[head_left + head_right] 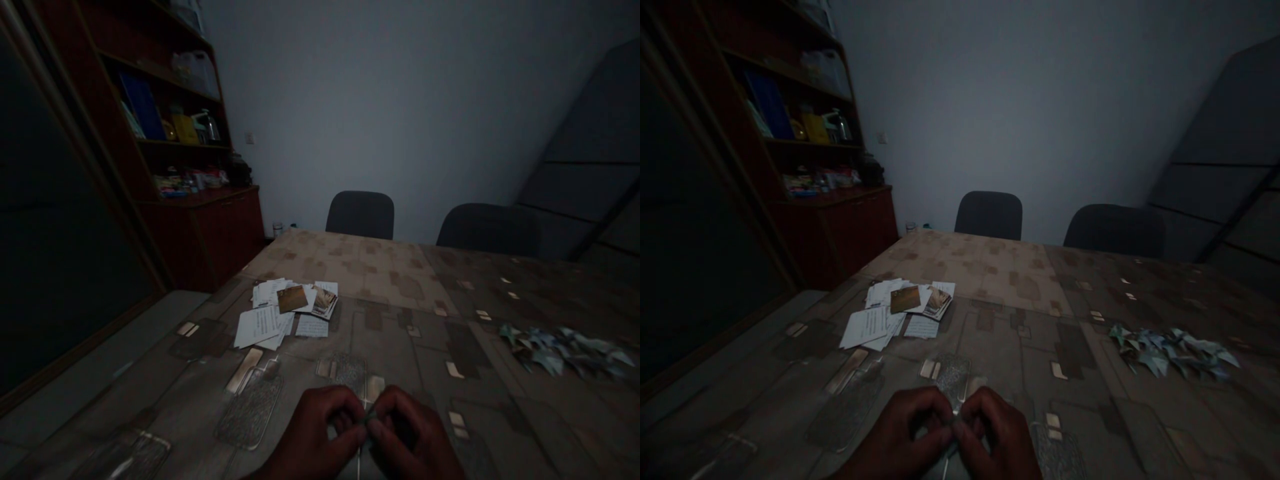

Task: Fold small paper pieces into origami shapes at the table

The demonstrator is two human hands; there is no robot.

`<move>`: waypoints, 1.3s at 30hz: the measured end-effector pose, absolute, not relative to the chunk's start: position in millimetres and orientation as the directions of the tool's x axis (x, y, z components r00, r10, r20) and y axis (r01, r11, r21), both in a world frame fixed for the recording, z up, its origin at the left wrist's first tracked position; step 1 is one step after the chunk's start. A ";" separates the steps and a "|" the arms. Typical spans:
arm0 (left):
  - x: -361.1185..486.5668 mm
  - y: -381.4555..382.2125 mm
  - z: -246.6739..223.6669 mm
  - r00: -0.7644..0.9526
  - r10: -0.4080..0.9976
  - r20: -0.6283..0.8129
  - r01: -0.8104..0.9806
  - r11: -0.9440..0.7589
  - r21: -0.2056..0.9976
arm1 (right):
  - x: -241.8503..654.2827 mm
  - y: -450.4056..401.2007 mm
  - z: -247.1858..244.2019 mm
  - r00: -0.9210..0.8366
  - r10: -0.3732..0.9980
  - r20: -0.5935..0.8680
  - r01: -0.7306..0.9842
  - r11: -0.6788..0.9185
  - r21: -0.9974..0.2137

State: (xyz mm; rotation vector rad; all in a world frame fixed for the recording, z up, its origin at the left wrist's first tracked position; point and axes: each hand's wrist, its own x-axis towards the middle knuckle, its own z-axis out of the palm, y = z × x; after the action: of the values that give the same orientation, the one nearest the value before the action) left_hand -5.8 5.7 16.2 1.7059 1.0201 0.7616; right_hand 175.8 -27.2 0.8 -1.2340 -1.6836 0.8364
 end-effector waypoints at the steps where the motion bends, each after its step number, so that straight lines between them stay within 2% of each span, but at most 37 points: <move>1: -5.2 6.1 16.2 0.445 0.896 -0.005 0.259 -0.123 0.958 | 175.3 -27.6 0.2 -0.107 0.964 0.245 0.364 0.267 -0.892; 3: -4.4 7.1 15.6 0.442 0.895 -0.053 0.217 -0.049 0.975 | 173.5 -28.3 -0.7 -0.052 0.970 0.237 0.324 0.241 -0.915; 6: -4.7 8.8 13.7 0.459 0.887 -0.056 0.184 -0.034 0.982 | 170.8 -28.9 -0.7 -0.019 0.973 0.230 0.271 0.226 -0.936; 13: -4.5 8.4 16.3 0.464 0.882 0.076 0.250 -0.212 0.945 | 176.4 -26.3 3.3 -0.110 0.970 0.217 0.301 0.240 -0.923; 18: -1.4 5.1 22.5 0.468 0.880 0.080 0.136 -0.161 0.977 | 176.2 -26.4 0.6 0.024 0.985 0.170 0.106 0.167 -0.980; 24: -0.4 2.9 23.9 0.419 0.902 0.101 0.156 -0.181 0.971 | 172.9 -26.6 -3.2 0.054 0.988 0.147 0.003 0.147 -0.989; 33: -0.7 6.1 14.1 0.398 0.917 0.011 0.191 -0.095 0.977 | 173.4 -24.9 -0.4 0.130 0.986 0.102 -0.011 0.104 -0.994; 39: 3.1 4.8 5.6 0.403 0.911 -0.083 0.062 0.063 0.996 | 170.7 -26.5 -0.3 0.162 0.983 0.084 -0.005 0.086 -0.996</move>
State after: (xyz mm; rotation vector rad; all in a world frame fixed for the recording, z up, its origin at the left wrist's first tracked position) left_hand 3.1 4.8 5.6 1.3574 0.9639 0.8222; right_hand 170.7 -26.5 -0.3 -1.2105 -1.1203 1.0334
